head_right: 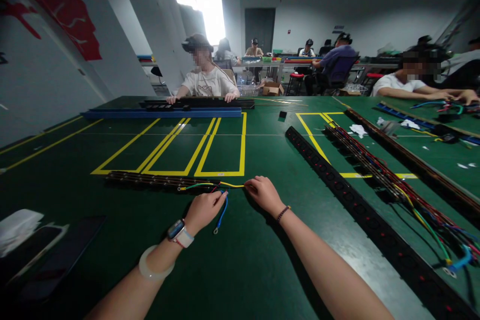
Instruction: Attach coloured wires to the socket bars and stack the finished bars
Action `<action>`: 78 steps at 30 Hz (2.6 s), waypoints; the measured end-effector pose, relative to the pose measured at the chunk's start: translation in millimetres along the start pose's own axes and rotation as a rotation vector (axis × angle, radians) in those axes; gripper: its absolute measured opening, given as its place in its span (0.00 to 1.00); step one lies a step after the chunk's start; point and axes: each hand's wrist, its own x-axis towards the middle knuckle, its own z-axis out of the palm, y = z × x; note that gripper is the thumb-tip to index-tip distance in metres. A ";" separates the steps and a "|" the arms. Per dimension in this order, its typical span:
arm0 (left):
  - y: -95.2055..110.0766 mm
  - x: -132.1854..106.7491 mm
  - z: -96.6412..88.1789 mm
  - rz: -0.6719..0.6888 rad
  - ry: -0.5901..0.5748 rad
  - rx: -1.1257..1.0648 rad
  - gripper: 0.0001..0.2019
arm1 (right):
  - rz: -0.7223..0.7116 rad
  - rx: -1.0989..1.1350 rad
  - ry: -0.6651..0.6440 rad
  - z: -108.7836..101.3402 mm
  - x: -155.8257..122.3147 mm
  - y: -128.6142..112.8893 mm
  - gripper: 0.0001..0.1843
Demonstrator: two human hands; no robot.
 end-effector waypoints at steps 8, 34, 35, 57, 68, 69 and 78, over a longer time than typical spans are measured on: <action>-6.5 6.2 14.4 -0.375 0.031 -0.638 0.17 | 0.016 -0.027 -0.048 -1.0 0.1 -2.2 0.11; 5.6 -3.1 11.9 -0.054 0.046 0.026 0.12 | 0.112 0.068 -0.104 -8.3 2.4 -11.1 0.14; 6.5 -3.4 12.3 -0.058 0.038 0.057 0.11 | 0.117 0.062 -0.108 -8.1 2.7 -13.5 0.15; 11.9 -2.0 22.3 -0.338 -0.177 -1.132 0.10 | 0.209 -0.091 -0.257 -19.0 0.9 -69.6 0.12; 9.2 -1.8 38.9 -0.260 -0.029 -1.121 0.14 | 0.029 -0.430 -0.192 5.2 -28.1 -122.4 0.21; 10.0 -2.6 38.8 -0.271 -0.039 -1.171 0.15 | 0.026 -0.428 -0.180 7.5 -30.2 -123.7 0.22; 9.2 -2.4 38.2 -0.426 -0.051 -1.502 0.09 | 0.032 -0.300 -0.165 -1.7 -31.0 -127.6 0.23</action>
